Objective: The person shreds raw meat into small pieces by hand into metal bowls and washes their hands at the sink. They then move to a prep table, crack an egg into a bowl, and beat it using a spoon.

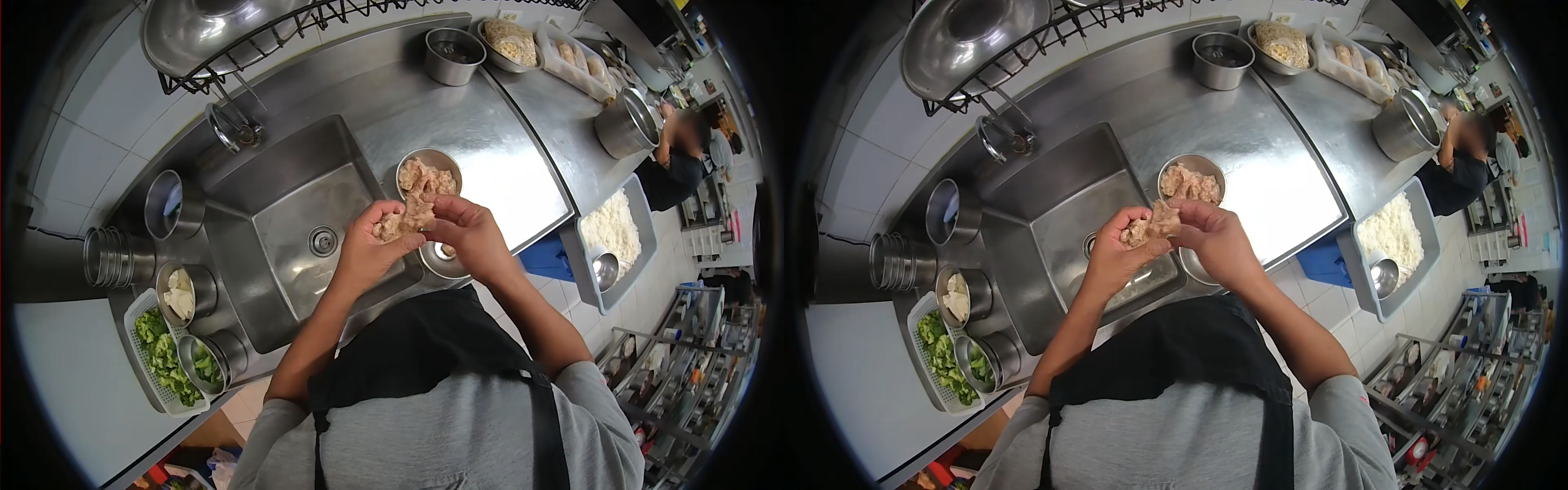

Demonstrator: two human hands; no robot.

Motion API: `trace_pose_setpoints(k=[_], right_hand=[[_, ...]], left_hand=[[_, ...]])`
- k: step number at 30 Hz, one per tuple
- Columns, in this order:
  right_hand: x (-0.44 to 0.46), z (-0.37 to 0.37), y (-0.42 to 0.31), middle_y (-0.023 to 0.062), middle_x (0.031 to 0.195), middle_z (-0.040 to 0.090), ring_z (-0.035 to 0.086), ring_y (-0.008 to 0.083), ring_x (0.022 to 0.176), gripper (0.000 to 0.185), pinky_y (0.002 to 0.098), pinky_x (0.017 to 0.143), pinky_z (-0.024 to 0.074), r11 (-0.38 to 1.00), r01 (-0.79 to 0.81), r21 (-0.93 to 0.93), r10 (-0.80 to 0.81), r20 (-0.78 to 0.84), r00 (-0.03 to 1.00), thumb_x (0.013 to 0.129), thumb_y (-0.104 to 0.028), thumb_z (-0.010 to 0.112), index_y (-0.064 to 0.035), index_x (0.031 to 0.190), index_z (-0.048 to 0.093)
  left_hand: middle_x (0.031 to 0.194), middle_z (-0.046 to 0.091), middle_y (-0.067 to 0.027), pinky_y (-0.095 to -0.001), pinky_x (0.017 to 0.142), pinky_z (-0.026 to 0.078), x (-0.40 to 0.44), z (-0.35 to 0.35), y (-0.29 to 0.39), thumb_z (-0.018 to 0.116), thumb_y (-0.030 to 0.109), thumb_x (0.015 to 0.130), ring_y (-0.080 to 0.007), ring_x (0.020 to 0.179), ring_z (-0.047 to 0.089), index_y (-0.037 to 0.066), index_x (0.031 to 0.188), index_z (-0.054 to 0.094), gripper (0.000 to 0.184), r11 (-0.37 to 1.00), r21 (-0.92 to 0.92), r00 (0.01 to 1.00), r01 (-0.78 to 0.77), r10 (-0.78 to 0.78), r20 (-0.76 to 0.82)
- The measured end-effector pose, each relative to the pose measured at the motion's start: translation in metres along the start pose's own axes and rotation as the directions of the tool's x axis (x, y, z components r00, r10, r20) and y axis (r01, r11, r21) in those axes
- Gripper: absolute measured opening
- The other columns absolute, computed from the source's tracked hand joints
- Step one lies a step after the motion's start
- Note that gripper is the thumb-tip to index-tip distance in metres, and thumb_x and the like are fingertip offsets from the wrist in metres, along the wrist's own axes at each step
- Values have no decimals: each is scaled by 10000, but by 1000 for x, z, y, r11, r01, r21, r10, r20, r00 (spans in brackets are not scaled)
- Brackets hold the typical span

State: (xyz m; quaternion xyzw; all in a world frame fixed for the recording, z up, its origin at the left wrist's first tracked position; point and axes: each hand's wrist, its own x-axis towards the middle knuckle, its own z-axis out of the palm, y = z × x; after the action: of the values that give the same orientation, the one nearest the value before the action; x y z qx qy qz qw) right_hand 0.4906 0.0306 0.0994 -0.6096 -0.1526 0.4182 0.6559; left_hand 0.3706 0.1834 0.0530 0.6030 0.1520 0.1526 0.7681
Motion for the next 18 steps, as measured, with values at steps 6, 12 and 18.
trace_pose_setpoints(k=[6,12,18], right_hand=[[11,-15,20,118,1350,607,680,164,1062,324,312,942,554,955,209,-210,-192,99,976,906,12,726,19,1221,652],[3,-7,-5,24,1160,671,658,117,1004,338,276,898,539,854,330,-402,-230,277,933,918,63,682,16,1246,614],[10,-16,13,33,1031,676,649,93,918,223,257,803,538,998,41,-53,-25,263,964,908,-15,711,1,1116,633]], left_hand=[[998,714,-41,-250,738,555,-5,-3,6,803,100,886,-87,852,673,7,1138,643,313,975,-136,985,174,-170,40],[944,703,-32,-247,722,551,-4,-7,-6,715,49,895,-85,817,671,6,1041,663,161,991,-35,989,132,-129,71],[916,691,-14,-239,716,543,-6,-12,-7,707,43,882,-77,795,656,21,1010,679,132,969,-143,979,204,-197,60]])
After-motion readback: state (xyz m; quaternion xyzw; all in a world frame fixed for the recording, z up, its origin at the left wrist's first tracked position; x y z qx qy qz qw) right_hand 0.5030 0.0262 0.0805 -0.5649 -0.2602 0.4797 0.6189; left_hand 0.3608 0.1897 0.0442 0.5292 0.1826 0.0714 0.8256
